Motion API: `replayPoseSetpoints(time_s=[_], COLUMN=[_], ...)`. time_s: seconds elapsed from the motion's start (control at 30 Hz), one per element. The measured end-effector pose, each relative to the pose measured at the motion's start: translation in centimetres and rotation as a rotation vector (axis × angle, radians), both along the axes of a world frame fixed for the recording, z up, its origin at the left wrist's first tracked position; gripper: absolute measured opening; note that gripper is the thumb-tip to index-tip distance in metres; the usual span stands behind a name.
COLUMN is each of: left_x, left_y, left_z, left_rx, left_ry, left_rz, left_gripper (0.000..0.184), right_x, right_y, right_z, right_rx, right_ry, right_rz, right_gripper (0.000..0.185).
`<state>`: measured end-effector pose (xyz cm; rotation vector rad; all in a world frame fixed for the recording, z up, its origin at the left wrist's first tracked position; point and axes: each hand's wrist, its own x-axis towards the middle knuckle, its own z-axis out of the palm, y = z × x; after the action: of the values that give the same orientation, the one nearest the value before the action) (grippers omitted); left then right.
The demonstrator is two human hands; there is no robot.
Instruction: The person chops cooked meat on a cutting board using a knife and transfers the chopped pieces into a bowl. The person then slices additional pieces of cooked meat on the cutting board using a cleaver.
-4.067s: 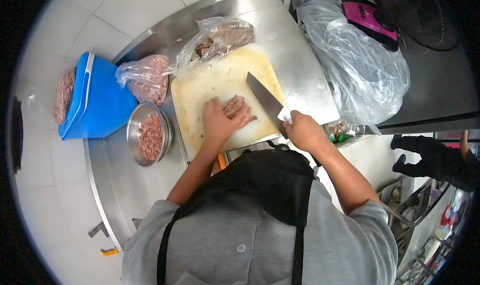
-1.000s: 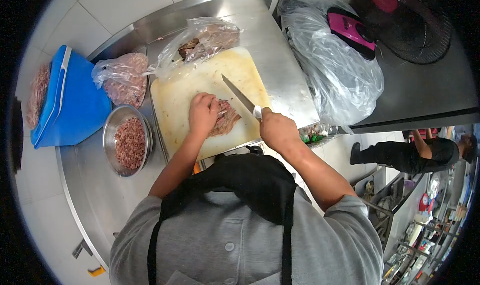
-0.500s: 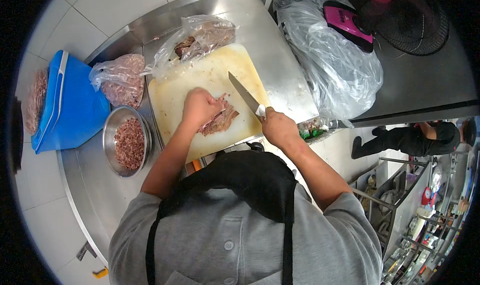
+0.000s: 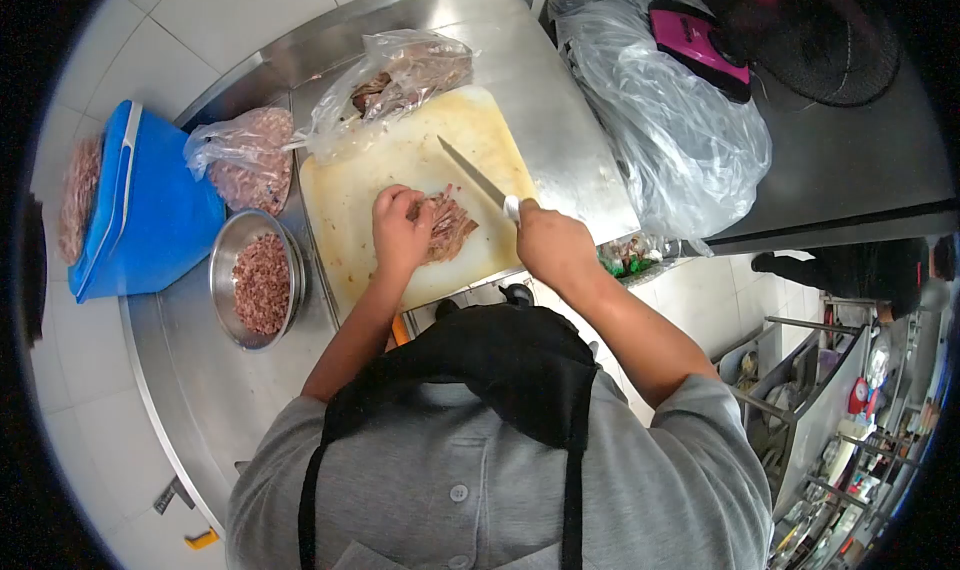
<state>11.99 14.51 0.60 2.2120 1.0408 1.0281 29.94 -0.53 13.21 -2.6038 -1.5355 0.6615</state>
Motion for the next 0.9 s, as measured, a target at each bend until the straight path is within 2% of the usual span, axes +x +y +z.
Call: replayPoseSetpoints(time_s=[0.1,0.17,0.2,0.27,0.4,0.47,0.57,0.63,0.73,0.9], left_x=[0.8,1.6,2.4,4.1,4.9,3.8,0.6,-0.8,-1.3,-0.6], left_y=[1.6,2.4,2.6,2.8,3.4,3.6,3.4,1.9,0.2,-0.5], left_z=[0.4,1.1,1.3,1.6,1.4,2.8,3.6,2.1,0.9,1.4], left_rx=[0.028,-0.108,-0.108,-0.104,-0.137,-0.047,-0.143,-0.22,-0.067,0.052], left_ry=[0.06,0.225,0.219,0.495,0.353,0.096,0.251,0.267,0.185,-0.002], left_rz=[0.07,0.023,0.022,-0.006,-0.039,0.011,-0.025,-0.078,-0.095,-0.006], left_gripper=[0.022,0.021,0.021,0.018,0.017,0.017,0.016,0.018,0.017,0.037], right_x=[0.6,0.3,0.4,0.5,1.4,1.1,1.1,1.4,1.4,0.9], right_y=[0.6,0.4,0.3,0.1,0.0,-0.1,-0.7,-1.1,-1.0,-0.5], right_z=[-1.5,-1.4,-1.5,-2.1,-2.0,-0.7,-1.0,-2.2,-2.4,-2.1], right_rx=[0.062,-0.047,-0.047,-0.059,-0.088,-0.098,0.008,0.059,0.096,-0.025], right_ry=[-0.041,-0.058,-0.064,-0.009,0.041,-0.008,-0.008,-0.024,-0.026,-0.055], right_rz=[0.011,0.091,0.091,0.003,-0.029,-0.053,-0.059,-0.042,-0.011,-0.044], right_gripper=[0.026,0.023,0.023,0.027,0.039,0.042,0.042,0.04,0.038,0.035])
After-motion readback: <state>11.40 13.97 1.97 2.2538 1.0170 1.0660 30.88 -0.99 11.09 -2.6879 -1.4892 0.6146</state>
